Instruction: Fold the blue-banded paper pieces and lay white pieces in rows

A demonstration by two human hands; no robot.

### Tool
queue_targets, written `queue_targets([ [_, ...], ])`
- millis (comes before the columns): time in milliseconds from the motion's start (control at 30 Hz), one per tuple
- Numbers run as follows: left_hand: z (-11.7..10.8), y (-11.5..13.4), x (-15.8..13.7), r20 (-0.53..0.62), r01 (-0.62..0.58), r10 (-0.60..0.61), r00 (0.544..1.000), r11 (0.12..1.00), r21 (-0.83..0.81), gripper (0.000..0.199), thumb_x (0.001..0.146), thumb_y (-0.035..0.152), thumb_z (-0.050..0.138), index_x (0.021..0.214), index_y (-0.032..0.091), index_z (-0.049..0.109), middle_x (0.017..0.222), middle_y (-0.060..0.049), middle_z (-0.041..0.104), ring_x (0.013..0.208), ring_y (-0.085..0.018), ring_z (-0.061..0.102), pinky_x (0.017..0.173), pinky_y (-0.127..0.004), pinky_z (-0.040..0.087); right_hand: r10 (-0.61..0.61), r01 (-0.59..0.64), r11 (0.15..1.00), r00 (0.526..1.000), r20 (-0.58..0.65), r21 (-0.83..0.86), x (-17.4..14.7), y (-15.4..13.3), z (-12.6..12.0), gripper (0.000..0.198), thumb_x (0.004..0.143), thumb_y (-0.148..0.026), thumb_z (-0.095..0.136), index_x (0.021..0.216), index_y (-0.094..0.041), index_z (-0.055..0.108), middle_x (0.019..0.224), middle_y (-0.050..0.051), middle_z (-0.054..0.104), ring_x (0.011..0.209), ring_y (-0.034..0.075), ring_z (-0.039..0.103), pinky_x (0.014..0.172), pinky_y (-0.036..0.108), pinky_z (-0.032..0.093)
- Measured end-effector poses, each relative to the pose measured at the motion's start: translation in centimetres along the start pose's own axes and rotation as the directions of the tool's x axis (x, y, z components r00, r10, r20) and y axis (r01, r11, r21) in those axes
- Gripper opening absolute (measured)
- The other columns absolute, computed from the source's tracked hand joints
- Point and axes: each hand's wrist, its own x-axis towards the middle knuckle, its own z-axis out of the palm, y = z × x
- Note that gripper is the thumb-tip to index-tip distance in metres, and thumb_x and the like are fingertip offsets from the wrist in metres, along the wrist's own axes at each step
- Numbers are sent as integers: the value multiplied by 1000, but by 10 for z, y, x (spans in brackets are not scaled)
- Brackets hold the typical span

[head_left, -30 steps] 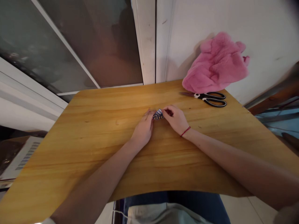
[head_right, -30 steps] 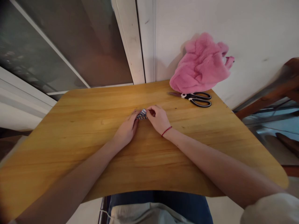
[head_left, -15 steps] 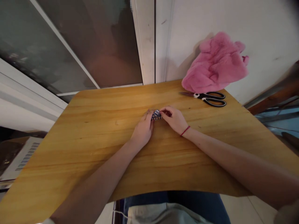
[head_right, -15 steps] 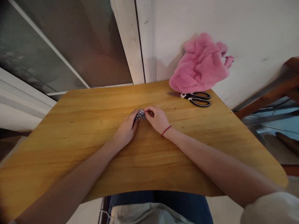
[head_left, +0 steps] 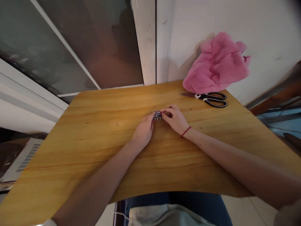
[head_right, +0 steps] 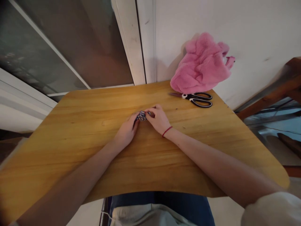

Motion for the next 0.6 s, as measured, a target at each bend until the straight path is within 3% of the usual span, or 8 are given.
queue_targets([
  [200,1,-2,0,-2,-27,27,1000,1000,2,37,94,18,35,129,14,45,130,-15,54,122,-22,50,104,-41,40,24,-26,1000,996,90,17,0,-3,-1,18,84,-22,53,87,-16,69,79,5,65,69,15,56,66,28,44],
  [433,1,-2,-1,3,-37,37,999,999,12,37,94,19,36,129,13,45,130,-16,54,122,-23,51,104,-42,41,40,-52,989,995,87,137,-1,-3,-1,25,88,-22,42,90,-17,66,87,4,68,78,15,60,71,27,46],
  [600,1,-3,-1,16,-45,44,999,999,20,40,94,19,34,133,17,42,135,-15,51,126,-23,47,104,-45,41,78,-99,979,989,124,176,-1,-6,-4,28,90,-26,38,94,-15,64,79,4,64,72,14,58,62,25,44],
])
